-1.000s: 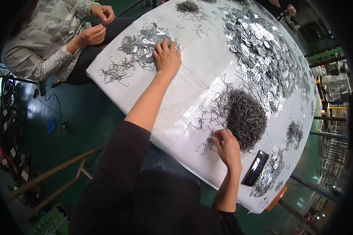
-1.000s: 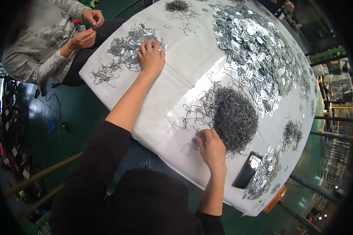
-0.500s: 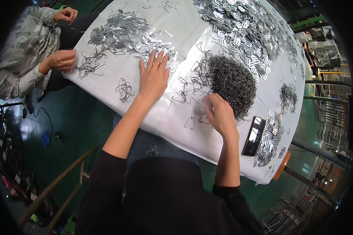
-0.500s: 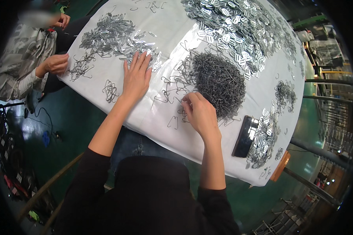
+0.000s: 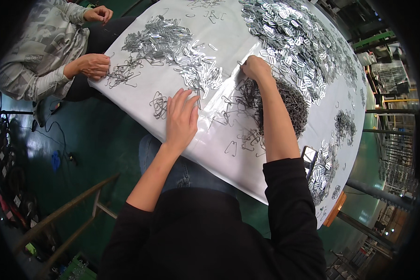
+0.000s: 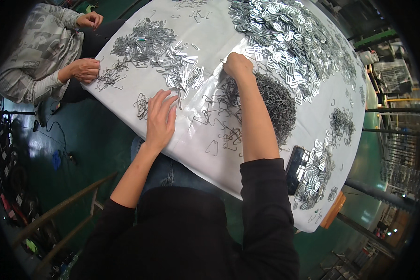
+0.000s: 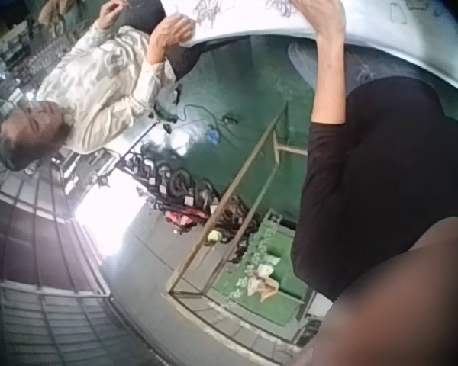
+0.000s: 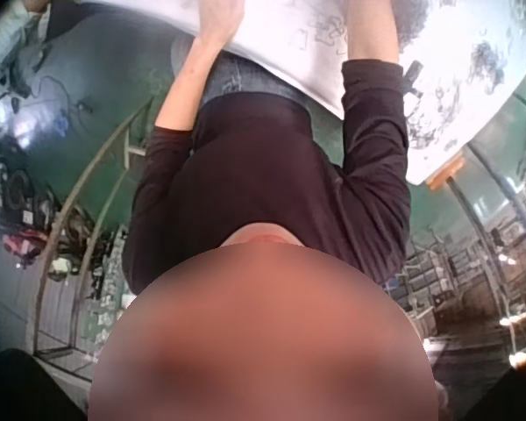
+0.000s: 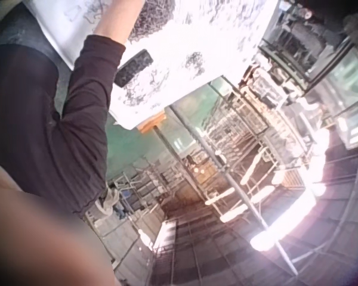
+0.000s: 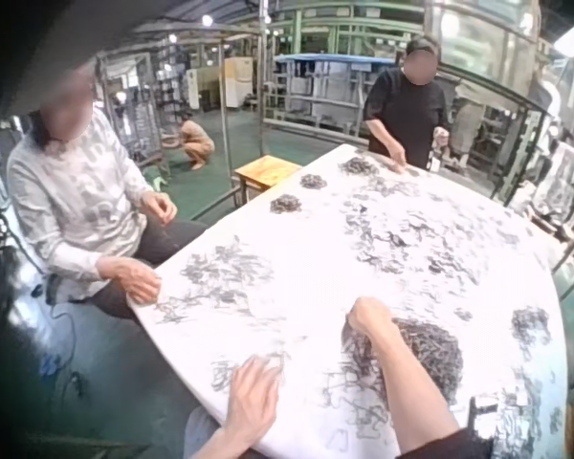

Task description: The person pours metal hooks and fasteners from a black plastic bin onto a white table, then repeatedly picks up individual hooks and fasteners to join them by hand. The person continues assembling the small metal parts one at a time while seated at the table.

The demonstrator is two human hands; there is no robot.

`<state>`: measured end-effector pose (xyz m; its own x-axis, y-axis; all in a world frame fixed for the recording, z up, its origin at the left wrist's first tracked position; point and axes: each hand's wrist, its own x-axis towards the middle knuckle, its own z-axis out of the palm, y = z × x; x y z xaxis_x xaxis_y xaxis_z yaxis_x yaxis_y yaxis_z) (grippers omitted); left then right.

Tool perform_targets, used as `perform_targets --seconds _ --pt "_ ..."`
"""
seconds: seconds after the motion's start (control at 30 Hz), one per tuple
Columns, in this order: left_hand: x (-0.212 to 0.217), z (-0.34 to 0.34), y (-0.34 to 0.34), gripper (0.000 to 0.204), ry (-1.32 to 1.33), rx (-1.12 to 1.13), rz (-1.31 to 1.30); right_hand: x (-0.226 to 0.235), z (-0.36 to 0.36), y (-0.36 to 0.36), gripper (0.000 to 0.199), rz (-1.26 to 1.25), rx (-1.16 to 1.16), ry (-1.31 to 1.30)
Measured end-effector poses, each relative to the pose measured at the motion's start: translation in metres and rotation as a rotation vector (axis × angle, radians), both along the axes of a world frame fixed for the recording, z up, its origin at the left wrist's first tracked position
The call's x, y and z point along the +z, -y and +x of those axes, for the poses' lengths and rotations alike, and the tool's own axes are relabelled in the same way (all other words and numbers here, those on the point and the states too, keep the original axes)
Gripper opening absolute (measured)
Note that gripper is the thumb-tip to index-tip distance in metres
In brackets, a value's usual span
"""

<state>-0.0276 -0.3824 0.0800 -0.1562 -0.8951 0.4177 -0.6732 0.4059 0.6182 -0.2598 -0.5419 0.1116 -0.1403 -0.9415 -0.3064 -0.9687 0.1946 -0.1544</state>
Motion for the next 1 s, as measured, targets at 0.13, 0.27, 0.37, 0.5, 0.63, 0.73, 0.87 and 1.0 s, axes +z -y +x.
perform_targets --seconds 0.13,0.27,0.37,0.5,0.63,0.73,0.87,1.0 --pt "-0.002 -0.007 0.035 0.022 -0.017 0.042 -0.041 -0.001 0.005 -0.039 0.024 -0.102 0.111 0.161" --pt "-0.005 -0.036 0.080 0.020 0.083 0.132 -0.025 -0.001 0.005 -0.088 0.018 -0.272 0.028 0.459" --pt "-0.007 -0.054 0.100 0.022 0.298 0.157 0.083 0.000 0.002 -0.116 0.013 -0.264 -0.096 0.727" --pt "-0.008 -0.057 0.107 0.020 0.329 0.129 0.151 0.000 0.000 -0.152 0.009 -0.166 -0.252 1.153" --pt "-0.005 -0.043 0.089 0.012 0.032 0.072 0.127 -0.003 0.010 -0.179 0.013 -0.154 -0.391 1.418" --pt "0.001 -0.029 0.068 0.014 -0.243 0.019 0.224 -0.004 0.022 -0.191 0.017 -0.128 -0.486 1.507" --pt "0.006 -0.014 0.031 0.018 -0.641 -0.046 0.617 -0.002 0.040 -0.201 0.018 -0.111 -0.497 1.571" --pt "0.010 -0.002 0.008 0.019 -0.645 -0.060 0.692 -0.003 0.056 -0.203 0.019 -0.141 -0.455 1.646"
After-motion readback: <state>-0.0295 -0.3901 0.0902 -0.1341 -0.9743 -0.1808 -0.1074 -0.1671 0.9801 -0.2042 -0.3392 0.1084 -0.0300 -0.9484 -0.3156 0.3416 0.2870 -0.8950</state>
